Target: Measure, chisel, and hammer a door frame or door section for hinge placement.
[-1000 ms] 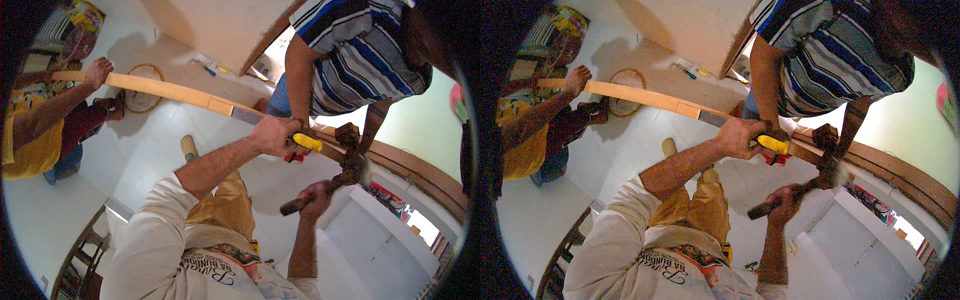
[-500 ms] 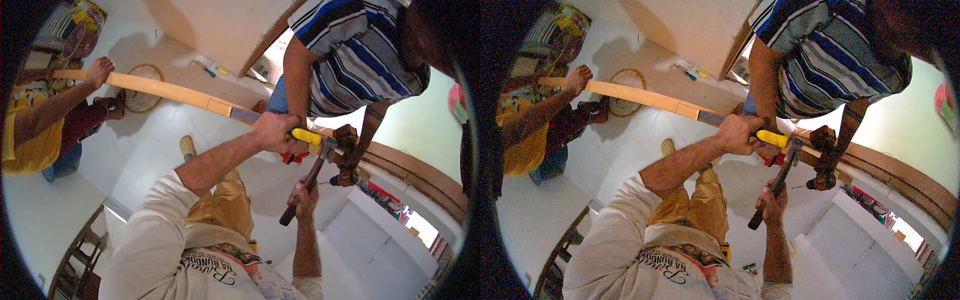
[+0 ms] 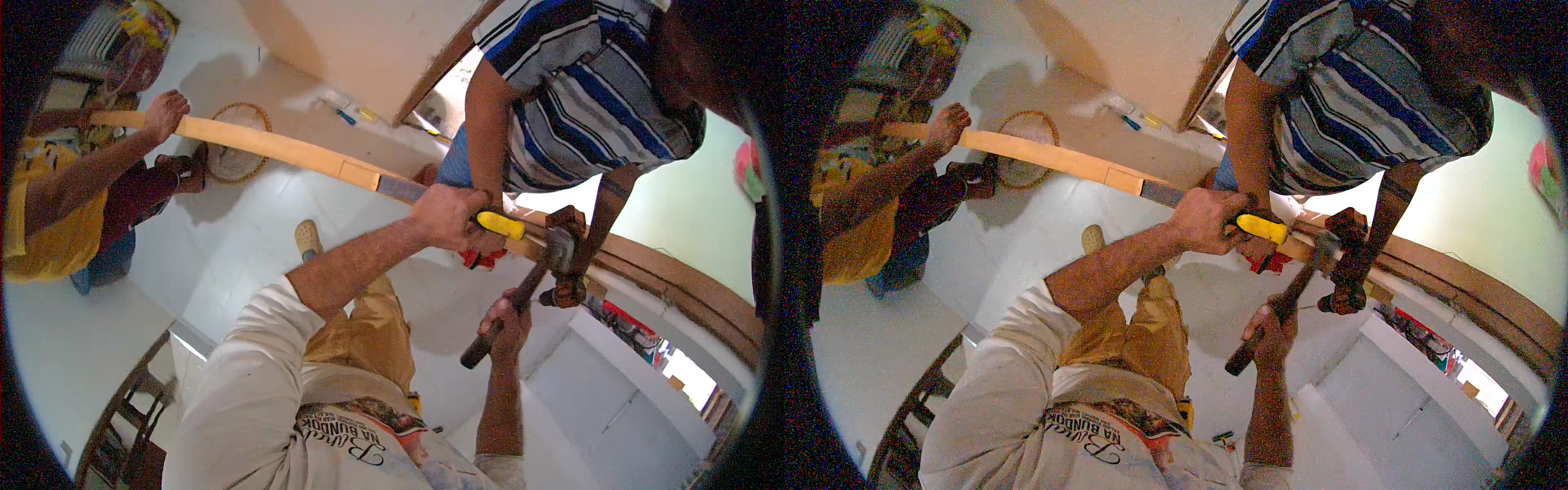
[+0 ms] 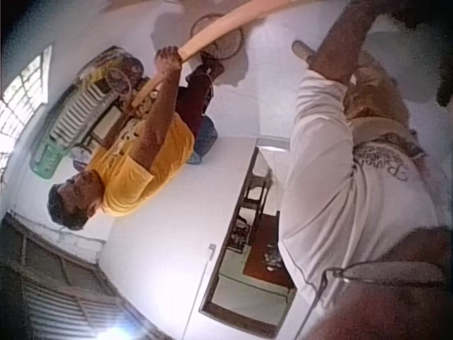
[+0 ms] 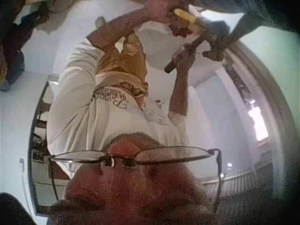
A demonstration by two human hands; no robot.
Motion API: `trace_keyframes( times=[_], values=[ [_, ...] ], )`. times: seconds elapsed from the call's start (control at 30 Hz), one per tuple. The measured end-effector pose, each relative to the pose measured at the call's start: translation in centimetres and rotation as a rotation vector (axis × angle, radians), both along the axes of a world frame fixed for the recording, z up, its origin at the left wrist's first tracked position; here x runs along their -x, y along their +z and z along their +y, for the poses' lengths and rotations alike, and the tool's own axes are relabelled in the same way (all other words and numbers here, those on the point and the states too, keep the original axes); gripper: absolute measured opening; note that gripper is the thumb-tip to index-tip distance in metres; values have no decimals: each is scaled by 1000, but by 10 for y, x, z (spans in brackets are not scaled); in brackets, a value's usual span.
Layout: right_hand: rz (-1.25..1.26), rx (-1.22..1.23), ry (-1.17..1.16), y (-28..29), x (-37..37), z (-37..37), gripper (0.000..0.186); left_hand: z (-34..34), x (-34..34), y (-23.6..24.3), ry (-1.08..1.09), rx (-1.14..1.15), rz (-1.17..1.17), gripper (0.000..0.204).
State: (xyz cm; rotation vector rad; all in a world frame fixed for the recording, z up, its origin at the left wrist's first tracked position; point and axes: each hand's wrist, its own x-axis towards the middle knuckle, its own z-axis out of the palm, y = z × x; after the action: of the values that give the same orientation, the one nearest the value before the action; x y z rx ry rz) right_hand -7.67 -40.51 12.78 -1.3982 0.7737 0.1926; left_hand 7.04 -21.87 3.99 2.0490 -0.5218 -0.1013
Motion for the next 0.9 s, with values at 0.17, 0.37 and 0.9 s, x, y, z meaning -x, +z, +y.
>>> trace_keyframes(
  times=[0.17, 0.37, 0.9],
  values=[
    [-30, 28, 225, -2, 1, -9, 30, 1, -3, 0, -32, -36, -1, 42],
    [-206, -17, -290, 5, -10, -8, 19, 3, -3, 8, -40, -35, 44, 43],
    [-55, -80, -126, -16, 18, -8, 24, -1, -1, 8, -81, -111, 91, 48]
  ],
)
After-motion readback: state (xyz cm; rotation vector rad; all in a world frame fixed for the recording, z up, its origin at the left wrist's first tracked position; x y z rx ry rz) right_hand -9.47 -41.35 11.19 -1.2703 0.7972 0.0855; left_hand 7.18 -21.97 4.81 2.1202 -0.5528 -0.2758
